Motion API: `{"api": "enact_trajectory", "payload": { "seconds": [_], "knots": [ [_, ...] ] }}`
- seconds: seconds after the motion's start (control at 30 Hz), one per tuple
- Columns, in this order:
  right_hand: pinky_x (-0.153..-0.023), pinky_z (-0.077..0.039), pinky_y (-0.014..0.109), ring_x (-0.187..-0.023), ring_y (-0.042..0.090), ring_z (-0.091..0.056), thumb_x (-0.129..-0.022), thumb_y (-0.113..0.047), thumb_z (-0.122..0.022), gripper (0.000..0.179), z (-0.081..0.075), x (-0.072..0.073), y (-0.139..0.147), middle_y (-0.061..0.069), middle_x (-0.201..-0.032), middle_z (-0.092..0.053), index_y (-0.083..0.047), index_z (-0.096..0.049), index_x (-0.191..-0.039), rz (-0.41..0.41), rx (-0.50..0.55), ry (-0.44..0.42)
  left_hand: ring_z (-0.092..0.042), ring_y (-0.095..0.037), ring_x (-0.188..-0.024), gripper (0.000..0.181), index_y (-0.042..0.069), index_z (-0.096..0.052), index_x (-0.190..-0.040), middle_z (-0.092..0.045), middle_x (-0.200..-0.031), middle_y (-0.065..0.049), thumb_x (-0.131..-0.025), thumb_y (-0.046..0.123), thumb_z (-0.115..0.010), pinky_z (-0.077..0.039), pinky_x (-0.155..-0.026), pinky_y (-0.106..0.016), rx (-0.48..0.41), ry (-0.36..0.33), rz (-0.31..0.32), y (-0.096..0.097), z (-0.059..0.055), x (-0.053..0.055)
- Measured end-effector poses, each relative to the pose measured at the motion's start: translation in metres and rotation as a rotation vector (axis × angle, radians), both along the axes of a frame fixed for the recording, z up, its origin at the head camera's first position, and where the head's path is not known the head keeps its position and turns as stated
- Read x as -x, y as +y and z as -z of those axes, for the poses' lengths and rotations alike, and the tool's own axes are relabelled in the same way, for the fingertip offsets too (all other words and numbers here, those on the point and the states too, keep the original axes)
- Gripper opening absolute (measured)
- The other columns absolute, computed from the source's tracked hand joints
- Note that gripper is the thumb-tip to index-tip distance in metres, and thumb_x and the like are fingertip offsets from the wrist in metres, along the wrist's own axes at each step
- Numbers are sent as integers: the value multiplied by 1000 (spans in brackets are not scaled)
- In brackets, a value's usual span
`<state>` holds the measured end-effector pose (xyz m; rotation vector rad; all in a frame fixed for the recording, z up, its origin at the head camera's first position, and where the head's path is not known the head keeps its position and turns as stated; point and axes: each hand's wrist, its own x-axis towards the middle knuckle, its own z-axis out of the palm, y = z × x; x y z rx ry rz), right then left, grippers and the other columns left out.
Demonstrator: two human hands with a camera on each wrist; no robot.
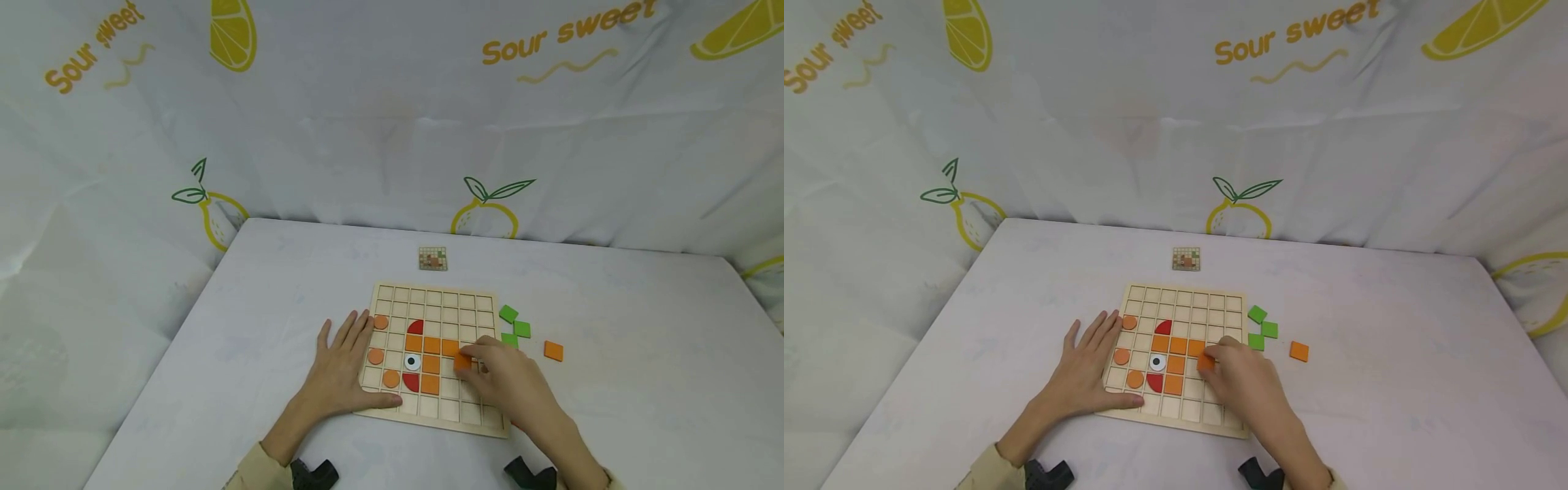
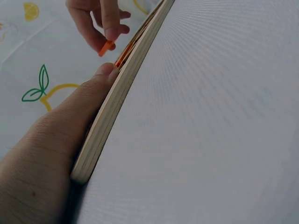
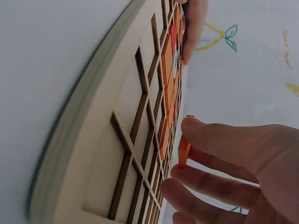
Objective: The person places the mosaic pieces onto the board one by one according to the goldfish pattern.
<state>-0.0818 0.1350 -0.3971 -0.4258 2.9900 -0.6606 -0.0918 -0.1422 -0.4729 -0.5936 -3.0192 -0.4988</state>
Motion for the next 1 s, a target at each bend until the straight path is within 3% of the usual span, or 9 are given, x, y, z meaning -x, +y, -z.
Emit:
{"api": "enact_trajectory", "payload": {
  "seconds": [0.27, 1.0],
  "knots": [
    [-50, -36, 18, -59, 6, -44, -82, -16, -85, 25, 5, 1, -13, -2, -82, -68, -5, -79, -105, -22, 2, -14, -18, -32, -161, 135, 8, -23, -163, -22, -172, -10, -64, 87, -66, -6, -123, -70, -2, -5, -4, 0, 1, 0],
    [-50, -35, 20, -61, 8, -43, -79, -15, -88, 27, 14, 2, -15, -4, -79, -61, -8, -81, -104, -26, 2, 10, -17, -31, -161, 135, 9, -22, -164, -22, -172, -10, -63, 88, -66, -6, -124, -70, 2, -1, -5, 0, 2, 1]
  ]
}}
